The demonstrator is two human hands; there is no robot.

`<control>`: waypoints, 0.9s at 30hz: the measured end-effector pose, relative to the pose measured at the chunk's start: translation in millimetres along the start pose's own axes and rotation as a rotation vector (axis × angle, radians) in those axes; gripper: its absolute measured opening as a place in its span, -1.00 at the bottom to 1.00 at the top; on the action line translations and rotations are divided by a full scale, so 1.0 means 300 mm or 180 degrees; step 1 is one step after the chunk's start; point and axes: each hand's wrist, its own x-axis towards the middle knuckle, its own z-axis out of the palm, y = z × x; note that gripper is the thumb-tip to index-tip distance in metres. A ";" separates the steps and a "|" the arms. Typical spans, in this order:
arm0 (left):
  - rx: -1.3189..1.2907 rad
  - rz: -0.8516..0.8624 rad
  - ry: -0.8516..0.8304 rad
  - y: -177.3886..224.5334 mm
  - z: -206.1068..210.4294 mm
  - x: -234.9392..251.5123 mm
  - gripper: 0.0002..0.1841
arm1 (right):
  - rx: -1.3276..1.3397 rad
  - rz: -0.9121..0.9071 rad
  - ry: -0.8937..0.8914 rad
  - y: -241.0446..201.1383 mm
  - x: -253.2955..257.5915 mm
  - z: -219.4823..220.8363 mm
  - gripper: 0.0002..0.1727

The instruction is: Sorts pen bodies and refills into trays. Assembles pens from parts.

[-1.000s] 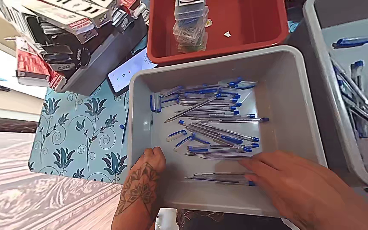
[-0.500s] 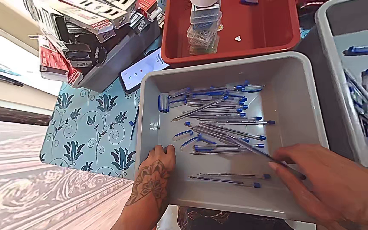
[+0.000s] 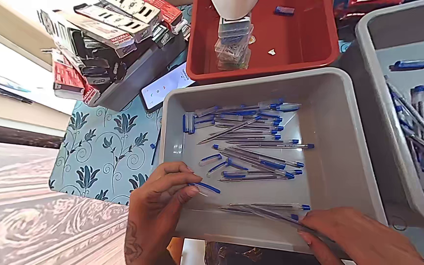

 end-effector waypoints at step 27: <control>-0.1066 0.0331 -0.0427 0.077 0.135 -0.046 -0.87 | 0.0257 0.0001 0.0646 -0.019 0.014 0.016 -0.81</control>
